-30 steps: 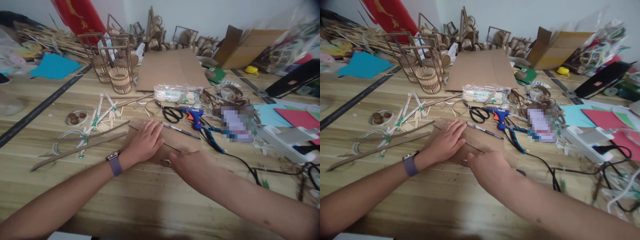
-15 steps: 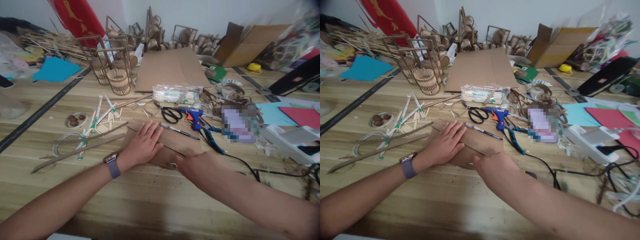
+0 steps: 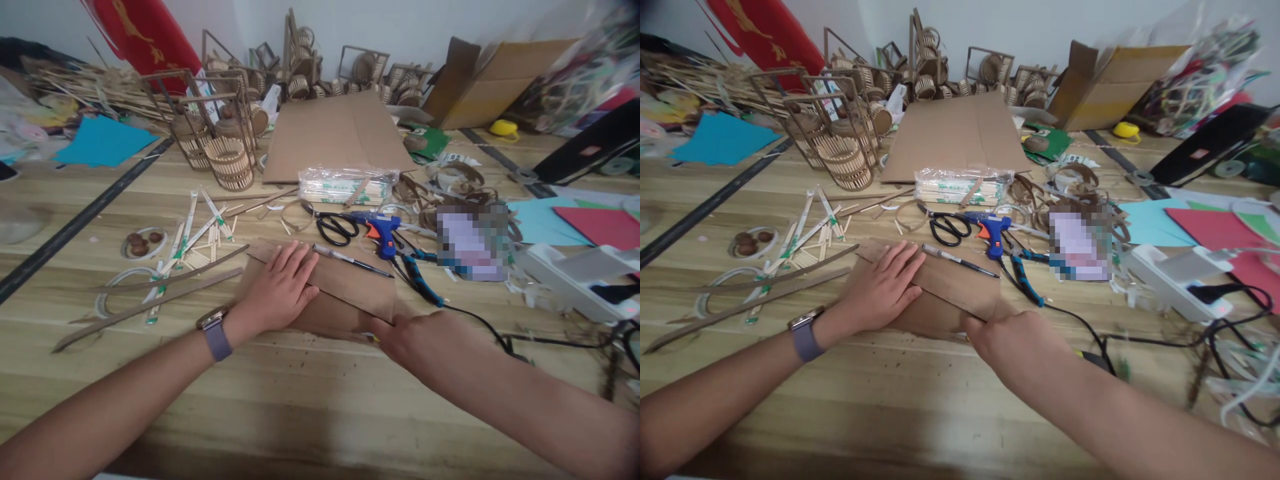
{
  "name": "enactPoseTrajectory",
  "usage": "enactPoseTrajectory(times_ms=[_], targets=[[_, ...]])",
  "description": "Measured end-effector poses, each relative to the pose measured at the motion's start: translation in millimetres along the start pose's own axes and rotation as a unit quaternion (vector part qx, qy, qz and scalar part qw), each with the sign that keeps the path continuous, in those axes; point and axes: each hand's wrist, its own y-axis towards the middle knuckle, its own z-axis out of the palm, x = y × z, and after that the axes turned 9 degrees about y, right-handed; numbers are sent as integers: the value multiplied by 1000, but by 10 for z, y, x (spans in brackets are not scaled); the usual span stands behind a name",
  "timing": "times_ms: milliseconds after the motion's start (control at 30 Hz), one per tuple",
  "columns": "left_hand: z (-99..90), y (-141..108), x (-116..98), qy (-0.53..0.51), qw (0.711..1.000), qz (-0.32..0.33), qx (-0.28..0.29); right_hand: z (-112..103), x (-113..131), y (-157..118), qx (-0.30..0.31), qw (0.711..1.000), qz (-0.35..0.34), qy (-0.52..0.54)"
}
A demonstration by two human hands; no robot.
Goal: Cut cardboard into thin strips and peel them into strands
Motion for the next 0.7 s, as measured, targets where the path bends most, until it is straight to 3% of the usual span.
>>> enactPoseTrajectory(times_ms=[400, 700], targets=[[-11, 12, 8, 5, 1000, 0, 21, 275, -192, -218, -25, 999, -1, -21], [9, 4, 14, 5, 1000, 0, 10, 417, -325, -340, -101, 995, -19, -16]])
